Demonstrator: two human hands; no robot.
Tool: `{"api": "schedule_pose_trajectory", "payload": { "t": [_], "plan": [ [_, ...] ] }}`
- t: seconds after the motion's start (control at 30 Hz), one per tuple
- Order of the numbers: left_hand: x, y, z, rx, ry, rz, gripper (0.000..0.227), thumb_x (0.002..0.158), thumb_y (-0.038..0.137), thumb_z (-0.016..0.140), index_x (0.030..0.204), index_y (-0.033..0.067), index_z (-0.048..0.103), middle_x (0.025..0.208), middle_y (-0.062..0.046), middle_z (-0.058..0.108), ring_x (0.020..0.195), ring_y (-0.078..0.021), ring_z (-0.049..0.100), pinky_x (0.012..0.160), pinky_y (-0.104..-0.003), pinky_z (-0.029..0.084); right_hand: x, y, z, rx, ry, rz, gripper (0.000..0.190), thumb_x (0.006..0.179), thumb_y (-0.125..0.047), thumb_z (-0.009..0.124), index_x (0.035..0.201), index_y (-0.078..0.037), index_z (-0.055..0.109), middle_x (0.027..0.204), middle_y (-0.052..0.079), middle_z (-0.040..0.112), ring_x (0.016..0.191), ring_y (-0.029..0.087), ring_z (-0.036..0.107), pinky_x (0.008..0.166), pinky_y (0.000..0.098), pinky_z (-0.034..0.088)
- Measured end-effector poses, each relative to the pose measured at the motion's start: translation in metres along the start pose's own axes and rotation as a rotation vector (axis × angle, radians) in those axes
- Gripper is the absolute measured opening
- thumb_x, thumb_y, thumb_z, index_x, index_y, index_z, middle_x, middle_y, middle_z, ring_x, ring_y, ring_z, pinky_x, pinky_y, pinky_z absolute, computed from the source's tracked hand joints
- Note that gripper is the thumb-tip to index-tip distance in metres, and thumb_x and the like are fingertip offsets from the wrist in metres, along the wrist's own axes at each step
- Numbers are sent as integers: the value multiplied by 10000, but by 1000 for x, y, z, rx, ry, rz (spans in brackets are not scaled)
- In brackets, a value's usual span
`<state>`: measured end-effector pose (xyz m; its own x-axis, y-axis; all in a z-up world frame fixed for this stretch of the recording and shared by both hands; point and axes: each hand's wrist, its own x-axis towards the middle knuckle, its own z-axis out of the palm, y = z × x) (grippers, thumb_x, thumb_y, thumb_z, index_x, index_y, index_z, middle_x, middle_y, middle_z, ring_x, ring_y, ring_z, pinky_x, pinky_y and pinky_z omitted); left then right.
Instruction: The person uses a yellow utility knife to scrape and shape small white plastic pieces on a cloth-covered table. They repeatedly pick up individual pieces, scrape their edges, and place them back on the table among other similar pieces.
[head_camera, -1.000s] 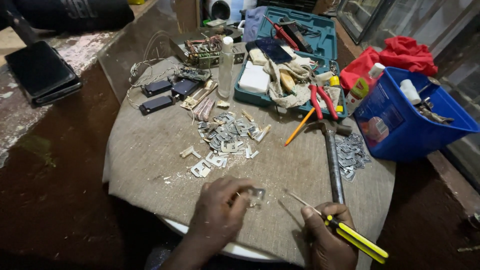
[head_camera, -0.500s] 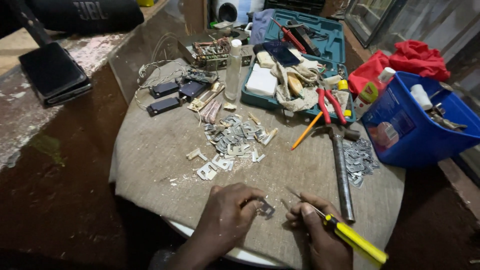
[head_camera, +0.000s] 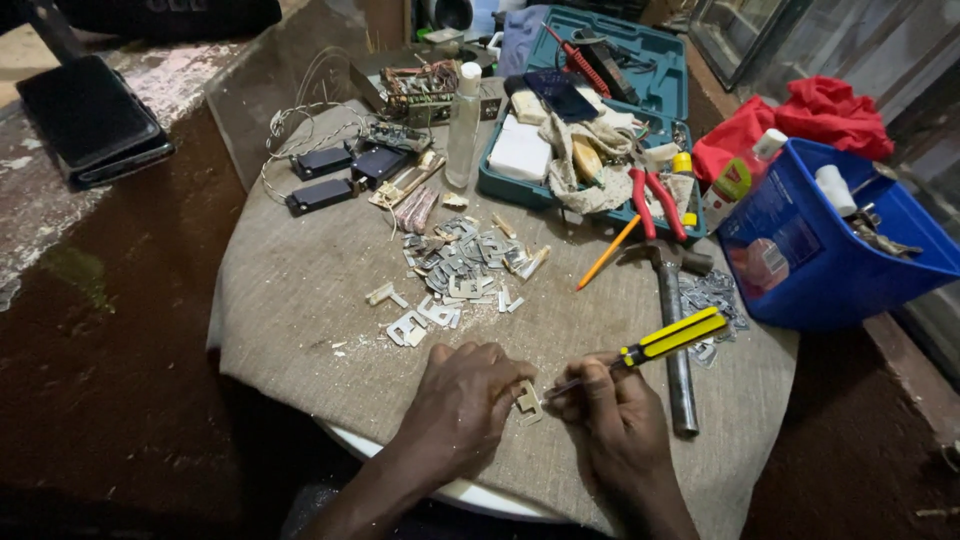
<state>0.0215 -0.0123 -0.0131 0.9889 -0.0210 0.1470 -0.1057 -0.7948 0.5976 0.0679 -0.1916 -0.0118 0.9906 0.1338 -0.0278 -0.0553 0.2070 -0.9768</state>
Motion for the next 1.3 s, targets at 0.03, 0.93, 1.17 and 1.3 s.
{"api": "schedule_pose_trajectory", "payload": {
  "t": [0.03, 0.93, 1.17, 1.3],
  "plan": [
    [-1, 0, 2, -14, 37, 5, 281, 1037, 266, 625, 1287, 302, 748, 1056, 12, 699, 1024, -222, 614, 1038, -470, 330, 2, 2, -2, 34, -77, 4, 253, 1099, -173, 550, 1071, 61, 642, 896, 228, 687, 763, 273, 669, 790, 418, 624],
    [-7, 1, 2, -114, 125, -19, 188, 1032, 305, 633, 1128, 254, 786, 999, 27, 743, 958, -207, 659, 1119, -503, 304, -43, -2, -29, -701, -113, -530, 74, 848, -188, 808, 894, -135, 831, 872, 1, 831, 695, 85, 752, 632, 209, 558],
    [-7, 3, 0, -7, 68, 17, 173, 1007, 270, 665, 1086, 316, 813, 974, 46, 696, 944, -214, 587, 972, -430, 346, -55, 9, -25, -602, 74, -401, 90, 791, -164, 835, 734, -129, 775, 810, -2, 854, 629, 94, 744, 574, 211, 545],
    [-12, 0, 3, -42, 136, 82, 237, 995, 263, 610, 1103, 246, 821, 964, 32, 688, 926, -223, 576, 915, -416, 345, -54, 15, -26, -603, 89, -446, 119, 784, -152, 853, 723, -157, 750, 799, -17, 841, 621, 74, 741, 585, 197, 550]
  ]
}}
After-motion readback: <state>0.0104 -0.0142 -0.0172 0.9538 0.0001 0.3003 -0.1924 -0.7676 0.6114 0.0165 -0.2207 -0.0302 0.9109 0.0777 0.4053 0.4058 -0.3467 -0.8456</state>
